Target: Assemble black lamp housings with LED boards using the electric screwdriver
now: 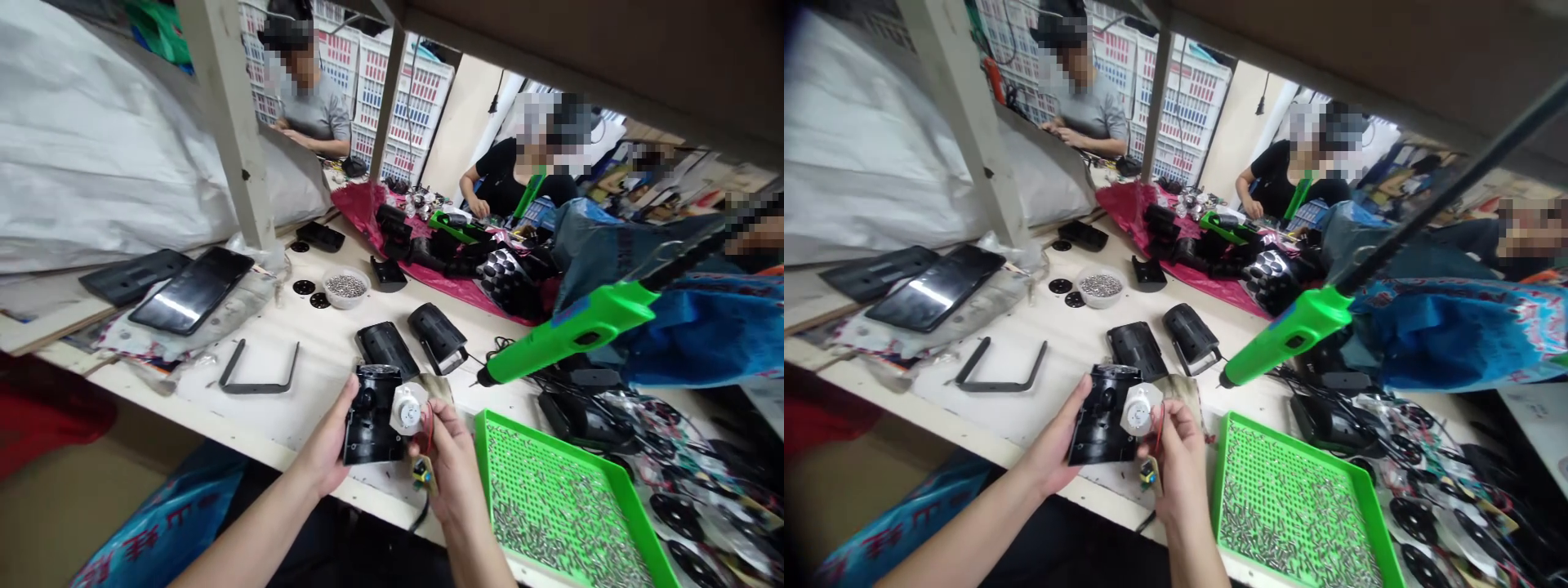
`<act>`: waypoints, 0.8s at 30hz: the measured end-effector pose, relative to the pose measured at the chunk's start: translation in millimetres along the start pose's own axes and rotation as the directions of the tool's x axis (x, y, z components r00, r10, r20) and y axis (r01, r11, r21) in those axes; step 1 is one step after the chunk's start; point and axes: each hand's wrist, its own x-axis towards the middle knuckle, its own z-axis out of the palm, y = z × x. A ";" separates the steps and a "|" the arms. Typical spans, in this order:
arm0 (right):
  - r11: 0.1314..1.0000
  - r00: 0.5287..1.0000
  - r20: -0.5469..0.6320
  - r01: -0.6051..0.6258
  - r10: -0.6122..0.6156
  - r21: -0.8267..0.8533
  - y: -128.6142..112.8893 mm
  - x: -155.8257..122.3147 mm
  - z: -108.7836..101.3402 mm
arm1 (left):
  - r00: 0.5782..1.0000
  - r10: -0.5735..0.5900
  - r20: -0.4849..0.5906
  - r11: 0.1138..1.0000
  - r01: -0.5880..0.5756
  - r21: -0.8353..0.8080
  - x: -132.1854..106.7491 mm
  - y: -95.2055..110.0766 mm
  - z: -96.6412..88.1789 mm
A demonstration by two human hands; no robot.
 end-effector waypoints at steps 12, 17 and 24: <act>0.669 0.952 0.158 0.298 -0.263 -0.681 -14.9 -21.2 -0.3 | 0.993 0.077 -0.084 0.990 -0.066 0.127 1.1 -4.0 3.6; 0.424 0.840 0.330 0.512 -0.431 -0.747 -10.7 -28.6 0.5 | 0.991 0.096 -0.088 0.987 -0.083 0.138 1.9 -5.0 3.3; 0.243 0.789 0.408 0.554 -0.460 -0.797 -7.9 -32.5 2.3 | 0.991 0.119 -0.065 0.986 -0.110 0.122 1.8 -5.9 2.0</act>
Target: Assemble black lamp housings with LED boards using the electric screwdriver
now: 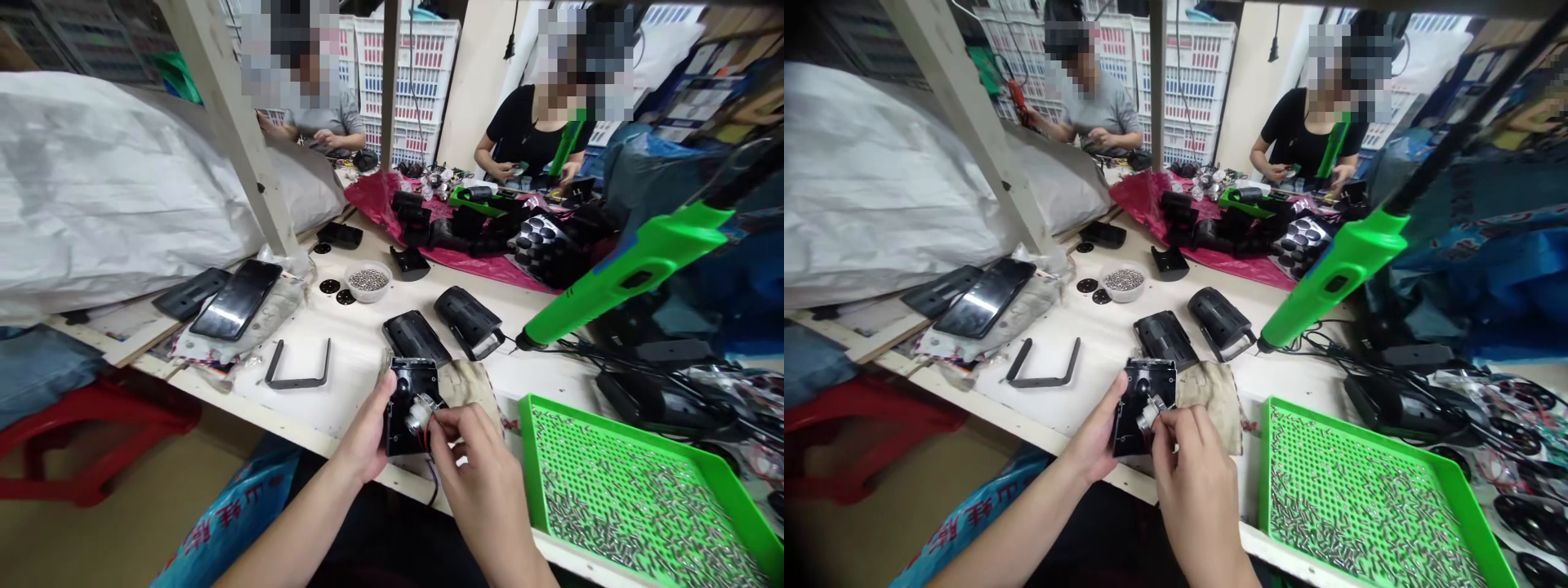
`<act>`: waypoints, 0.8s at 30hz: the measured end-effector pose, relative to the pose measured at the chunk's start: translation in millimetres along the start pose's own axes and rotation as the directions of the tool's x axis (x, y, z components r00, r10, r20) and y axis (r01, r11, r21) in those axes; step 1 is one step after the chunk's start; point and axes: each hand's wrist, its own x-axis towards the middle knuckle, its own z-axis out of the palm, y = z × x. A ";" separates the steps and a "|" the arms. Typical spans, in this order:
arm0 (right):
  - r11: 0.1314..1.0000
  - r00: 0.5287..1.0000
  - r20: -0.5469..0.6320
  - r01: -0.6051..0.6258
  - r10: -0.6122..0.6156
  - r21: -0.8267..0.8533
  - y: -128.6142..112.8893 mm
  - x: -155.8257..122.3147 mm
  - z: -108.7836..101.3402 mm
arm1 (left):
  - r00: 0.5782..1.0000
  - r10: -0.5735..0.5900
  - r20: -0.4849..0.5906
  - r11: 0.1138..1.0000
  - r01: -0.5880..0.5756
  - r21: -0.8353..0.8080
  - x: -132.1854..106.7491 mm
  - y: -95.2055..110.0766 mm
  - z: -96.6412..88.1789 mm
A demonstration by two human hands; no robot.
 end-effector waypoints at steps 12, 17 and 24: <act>0.983 0.998 0.009 0.067 -0.066 -0.168 -4.0 -2.1 2.8 | 0.999 0.011 0.048 1.000 -0.012 0.023 1.0 -0.4 -1.0; 0.984 0.999 0.024 0.027 -0.023 -0.176 -4.9 0.4 2.9 | 0.999 -0.020 0.034 1.000 0.020 0.002 1.4 -0.7 -1.7; 0.988 0.999 0.032 0.031 -0.027 -0.150 -5.8 1.7 1.7 | 0.998 -0.017 0.063 1.000 0.017 -0.014 1.1 0.4 -1.0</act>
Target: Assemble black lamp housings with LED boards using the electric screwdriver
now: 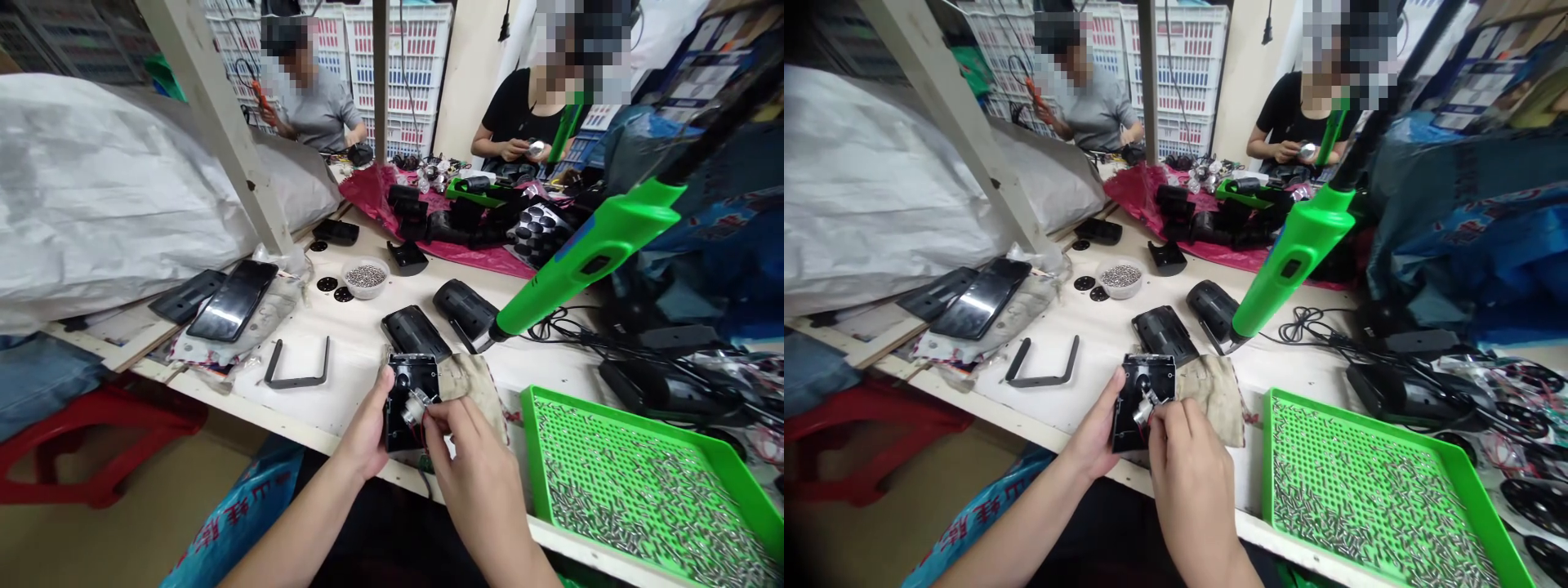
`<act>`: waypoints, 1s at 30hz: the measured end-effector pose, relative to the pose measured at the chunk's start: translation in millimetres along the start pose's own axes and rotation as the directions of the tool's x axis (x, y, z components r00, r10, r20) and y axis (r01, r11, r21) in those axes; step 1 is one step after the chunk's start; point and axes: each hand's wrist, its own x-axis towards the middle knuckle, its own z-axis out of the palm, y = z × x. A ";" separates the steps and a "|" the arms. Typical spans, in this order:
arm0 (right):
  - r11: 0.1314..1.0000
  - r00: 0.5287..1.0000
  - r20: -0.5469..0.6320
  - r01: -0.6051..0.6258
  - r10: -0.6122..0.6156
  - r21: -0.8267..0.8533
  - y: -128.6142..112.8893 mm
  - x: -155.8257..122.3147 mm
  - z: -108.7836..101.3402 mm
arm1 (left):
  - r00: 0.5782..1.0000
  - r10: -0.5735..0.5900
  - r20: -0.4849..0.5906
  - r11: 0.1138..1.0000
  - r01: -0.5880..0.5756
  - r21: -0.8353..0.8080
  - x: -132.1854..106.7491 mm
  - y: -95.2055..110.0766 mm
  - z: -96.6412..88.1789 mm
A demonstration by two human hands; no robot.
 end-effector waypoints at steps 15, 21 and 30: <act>0.997 0.997 -0.045 -0.054 0.057 0.060 7.0 -8.8 2.1 | 0.996 -0.040 -0.076 0.999 0.039 -0.018 0.1 1.7 0.8; 0.999 0.998 -0.060 -0.028 0.030 0.045 8.2 -12.6 -0.3 | 0.996 -0.033 -0.077 0.999 0.031 -0.031 -0.6 2.5 3.2; 0.997 0.999 0.001 -0.049 0.049 0.052 14.9 -9.4 3.9 | 0.994 -0.019 -0.112 1.000 0.016 -0.024 -0.6 0.6 3.2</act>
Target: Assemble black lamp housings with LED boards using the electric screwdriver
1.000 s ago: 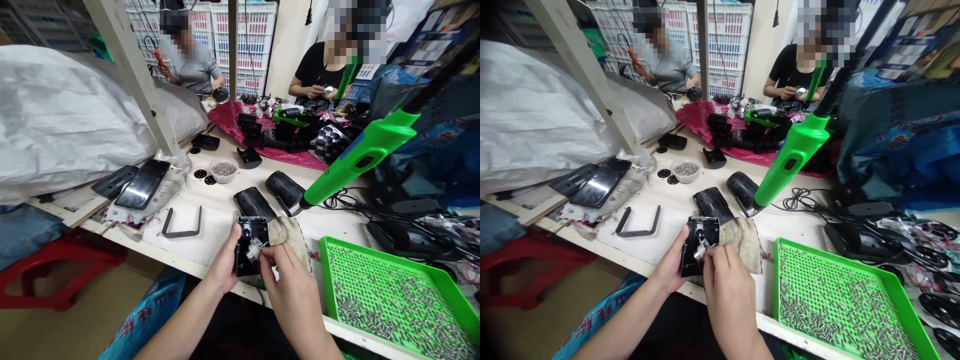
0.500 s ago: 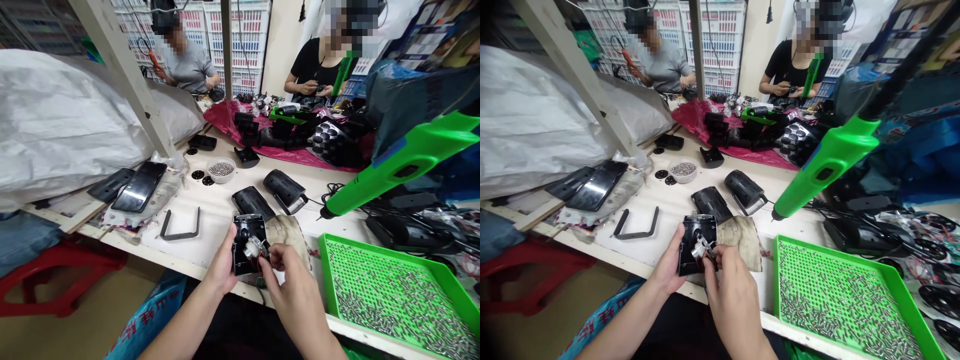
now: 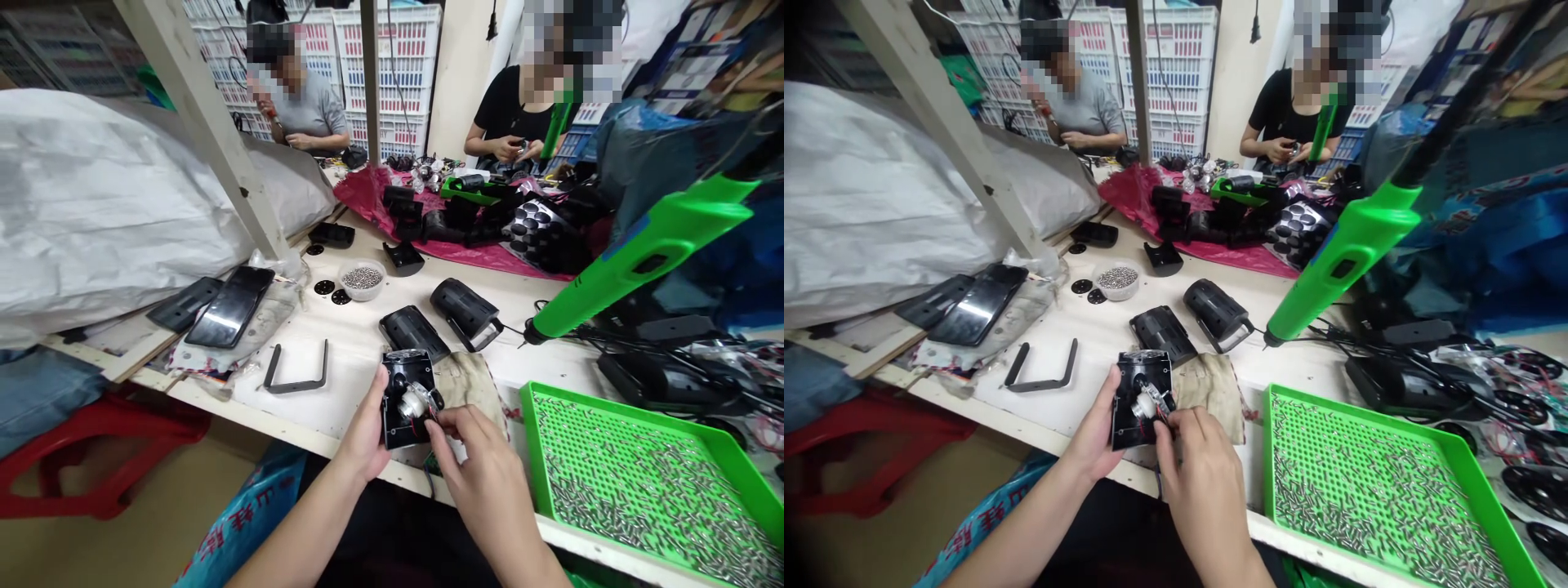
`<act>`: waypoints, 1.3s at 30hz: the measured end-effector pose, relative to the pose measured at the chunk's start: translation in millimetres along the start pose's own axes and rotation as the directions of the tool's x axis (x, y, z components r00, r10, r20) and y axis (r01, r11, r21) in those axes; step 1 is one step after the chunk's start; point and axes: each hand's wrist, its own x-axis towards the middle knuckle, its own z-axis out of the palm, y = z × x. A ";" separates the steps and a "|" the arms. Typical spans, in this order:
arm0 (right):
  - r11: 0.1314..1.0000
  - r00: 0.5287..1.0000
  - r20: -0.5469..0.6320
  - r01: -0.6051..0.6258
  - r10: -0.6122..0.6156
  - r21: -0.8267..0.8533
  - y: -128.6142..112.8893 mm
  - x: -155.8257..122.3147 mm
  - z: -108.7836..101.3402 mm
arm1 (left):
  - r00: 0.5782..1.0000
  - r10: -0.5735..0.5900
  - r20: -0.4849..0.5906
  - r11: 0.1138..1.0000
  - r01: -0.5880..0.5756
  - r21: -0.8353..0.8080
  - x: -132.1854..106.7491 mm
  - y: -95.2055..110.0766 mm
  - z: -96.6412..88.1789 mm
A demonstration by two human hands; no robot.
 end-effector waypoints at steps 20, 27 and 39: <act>0.967 0.983 -0.083 0.143 -0.163 -0.211 -11.8 10.4 -4.3 | 0.999 0.028 -0.032 0.998 -0.026 0.051 0.0 -1.9 0.0; 0.969 0.982 -0.060 0.164 -0.177 -0.185 -11.6 7.5 -4.1 | 0.999 0.014 -0.029 0.999 -0.013 0.037 0.7 -2.4 -0.9; 0.991 0.995 0.005 0.102 -0.102 -0.087 -9.1 5.0 -0.3 | 1.000 0.016 0.009 0.999 -0.016 0.040 2.4 -2.4 -2.7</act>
